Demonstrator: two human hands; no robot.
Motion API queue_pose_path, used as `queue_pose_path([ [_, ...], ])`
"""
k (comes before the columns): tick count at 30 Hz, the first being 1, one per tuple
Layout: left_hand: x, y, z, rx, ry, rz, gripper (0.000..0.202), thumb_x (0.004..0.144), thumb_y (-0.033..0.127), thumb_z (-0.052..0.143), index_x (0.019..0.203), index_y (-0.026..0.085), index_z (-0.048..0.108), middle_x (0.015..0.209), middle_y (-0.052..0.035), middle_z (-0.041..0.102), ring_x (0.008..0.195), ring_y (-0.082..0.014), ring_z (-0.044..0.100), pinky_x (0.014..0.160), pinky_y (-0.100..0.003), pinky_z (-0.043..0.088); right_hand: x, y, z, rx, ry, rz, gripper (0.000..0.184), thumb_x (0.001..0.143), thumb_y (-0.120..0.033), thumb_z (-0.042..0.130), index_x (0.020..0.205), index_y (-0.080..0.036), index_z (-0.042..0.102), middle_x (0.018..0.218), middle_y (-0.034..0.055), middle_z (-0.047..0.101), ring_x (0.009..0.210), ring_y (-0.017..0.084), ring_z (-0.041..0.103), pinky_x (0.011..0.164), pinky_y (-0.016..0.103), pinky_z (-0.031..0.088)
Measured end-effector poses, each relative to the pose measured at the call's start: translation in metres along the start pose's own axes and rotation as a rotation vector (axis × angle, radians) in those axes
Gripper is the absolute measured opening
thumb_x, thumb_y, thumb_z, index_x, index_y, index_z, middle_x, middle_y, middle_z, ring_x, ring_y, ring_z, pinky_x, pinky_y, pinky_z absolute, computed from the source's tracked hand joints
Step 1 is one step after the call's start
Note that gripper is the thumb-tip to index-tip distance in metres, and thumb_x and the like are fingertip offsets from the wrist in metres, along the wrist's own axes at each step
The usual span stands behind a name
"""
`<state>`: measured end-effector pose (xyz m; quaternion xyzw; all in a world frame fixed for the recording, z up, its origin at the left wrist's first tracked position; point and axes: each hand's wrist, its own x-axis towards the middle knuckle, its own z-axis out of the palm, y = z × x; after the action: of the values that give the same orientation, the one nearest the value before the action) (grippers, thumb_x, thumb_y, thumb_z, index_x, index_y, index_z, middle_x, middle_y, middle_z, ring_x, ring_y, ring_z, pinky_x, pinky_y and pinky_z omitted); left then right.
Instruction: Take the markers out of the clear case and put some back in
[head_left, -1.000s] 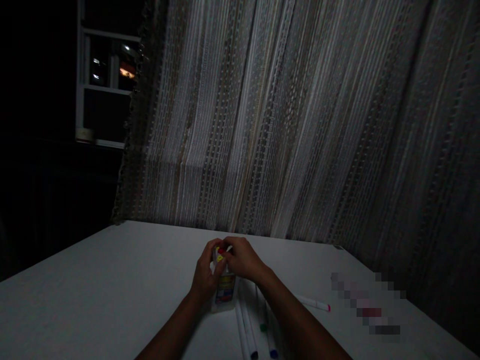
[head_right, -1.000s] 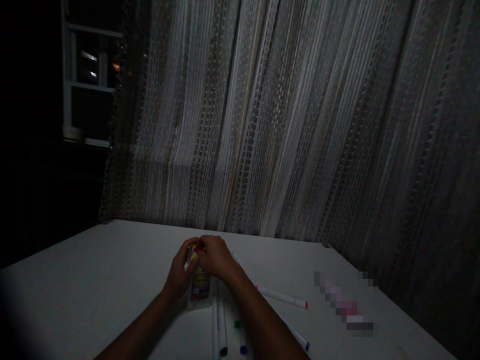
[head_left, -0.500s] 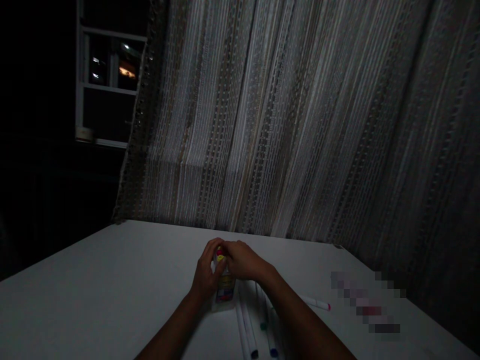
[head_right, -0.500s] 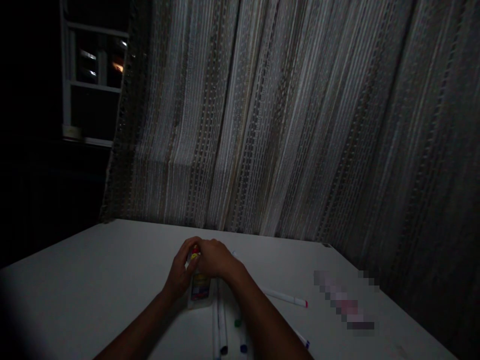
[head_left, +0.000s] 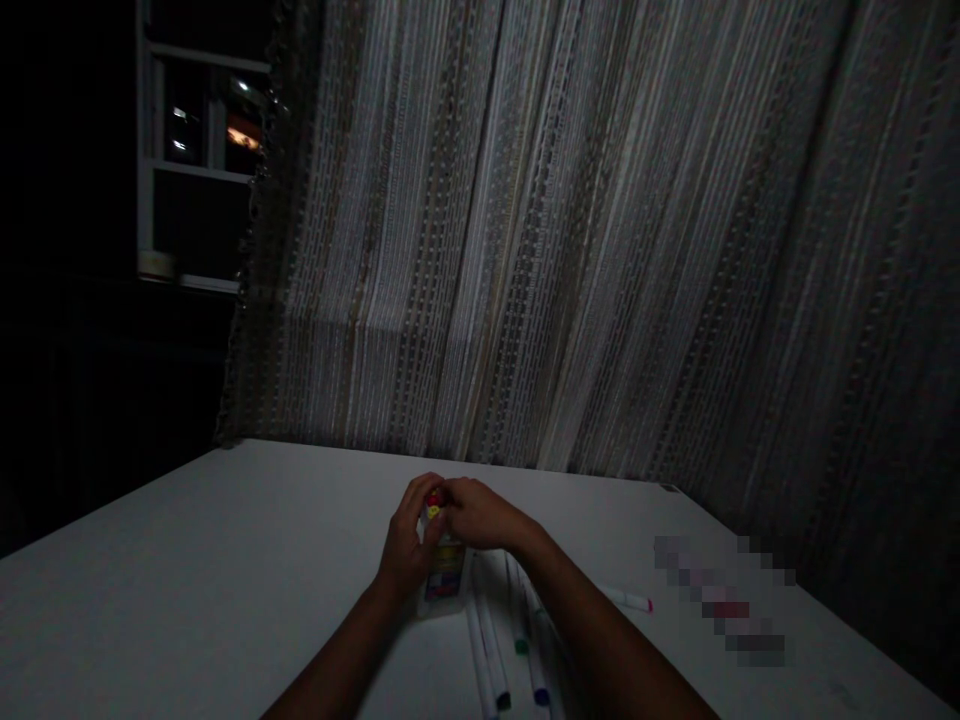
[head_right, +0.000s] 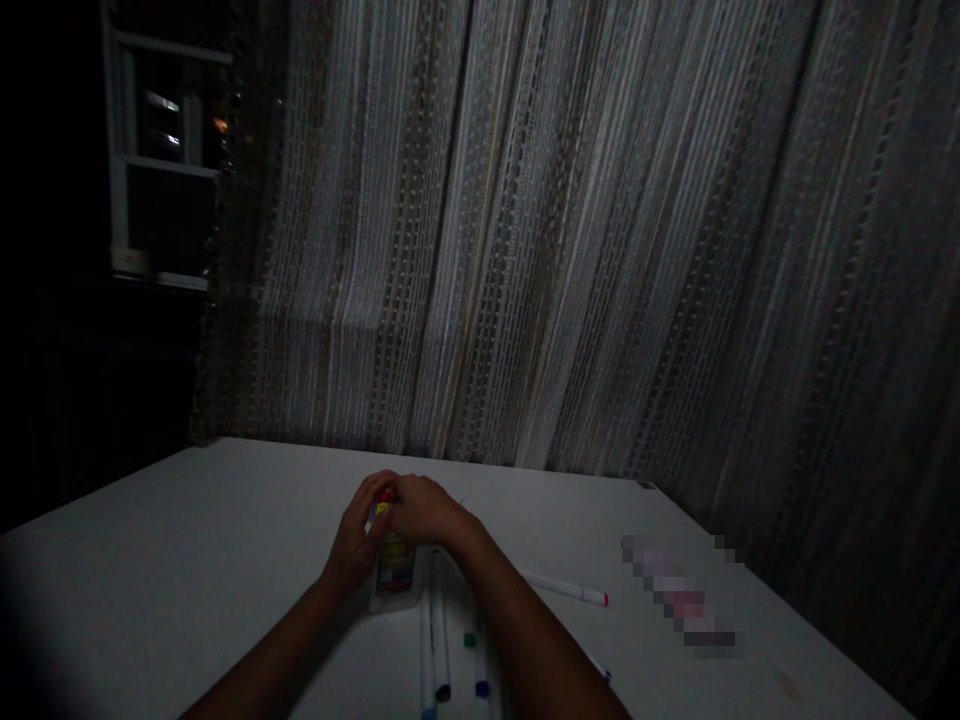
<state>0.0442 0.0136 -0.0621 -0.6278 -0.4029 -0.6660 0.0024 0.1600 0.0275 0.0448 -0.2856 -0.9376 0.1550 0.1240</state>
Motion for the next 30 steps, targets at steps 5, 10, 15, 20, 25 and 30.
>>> queue_pose_path([
  [5, -0.001, -0.001, 0.0, -0.009, -0.004, -0.009, 0.034, 0.084, 0.039, 0.041, 0.108, 0.017, 0.049, 0.112, -0.0102, 0.049, 0.108, -0.0218, 0.047, 0.094, -0.038, 0.039, -0.009, 0.004, -0.005, 0.01, 0.228, -0.056, 0.028, 0.072, -0.011, 0.042, 0.089, -0.014, 0.064, 0.085, 0.0065, 0.067, 0.079, 0.016, 0.059, 0.071, 0.024, 0.04],
  [10, -0.001, 0.002, 0.0, -0.045, -0.022, -0.05, 0.032, 0.084, 0.04, 0.041, 0.106, 0.017, 0.049, 0.111, -0.0098, 0.047, 0.094, -0.0191, 0.054, 0.086, -0.036, 0.044, -0.02, 0.037, -0.01, 0.183, 0.672, 0.028, 0.026, 0.074, -0.011, 0.038, 0.082, -0.016, 0.062, 0.074, 0.0028, 0.066, 0.074, 0.014, 0.059, 0.073, 0.025, 0.041],
  [15, -0.001, 0.005, 0.0, -0.061, -0.014, -0.076, 0.033, 0.084, 0.043, 0.04, 0.103, 0.018, 0.049, 0.112, -0.01, 0.046, 0.09, -0.0188, 0.055, 0.083, -0.035, 0.044, -0.027, 0.089, 0.024, 0.079, 0.711, 0.263, 0.023, 0.075, -0.014, 0.04, 0.08, -0.016, 0.062, 0.08, 0.005, 0.065, 0.079, 0.016, 0.058, 0.074, 0.025, 0.041],
  [20, -0.002, 0.009, 0.001, -0.062, -0.014, -0.122, 0.036, 0.083, 0.047, 0.04, 0.104, 0.018, 0.048, 0.109, -0.0087, 0.048, 0.09, -0.0189, 0.055, 0.085, -0.036, 0.042, -0.039, 0.12, 0.052, -0.089, 0.676, 0.411, 0.027, 0.076, -0.01, 0.039, 0.088, -0.013, 0.063, 0.089, 0.0087, 0.064, 0.088, 0.016, 0.055, 0.08, 0.023, 0.037],
  [25, -0.003, 0.01, 0.001, -0.071, -0.024, -0.163, 0.042, 0.081, 0.05, 0.041, 0.108, 0.018, 0.045, 0.098, -0.0065, 0.053, 0.089, -0.0195, 0.055, 0.086, -0.036, 0.04, -0.048, 0.127, 0.051, -0.174, 0.537, 0.499, 0.024, 0.079, -0.015, 0.042, 0.091, -0.015, 0.063, 0.091, 0.0073, 0.065, 0.089, 0.016, 0.055, 0.078, 0.023, 0.035],
  [30, -0.002, 0.007, 0.001, -0.056, -0.021, -0.135, 0.04, 0.081, 0.049, 0.041, 0.106, 0.019, 0.047, 0.101, -0.0062, 0.051, 0.089, -0.0191, 0.054, 0.088, -0.036, 0.038, -0.048, 0.131, 0.055, -0.24, 0.41, 0.552, 0.024, 0.08, -0.019, 0.041, 0.088, -0.016, 0.063, 0.09, 0.0078, 0.066, 0.087, 0.017, 0.057, 0.071, 0.024, 0.035],
])
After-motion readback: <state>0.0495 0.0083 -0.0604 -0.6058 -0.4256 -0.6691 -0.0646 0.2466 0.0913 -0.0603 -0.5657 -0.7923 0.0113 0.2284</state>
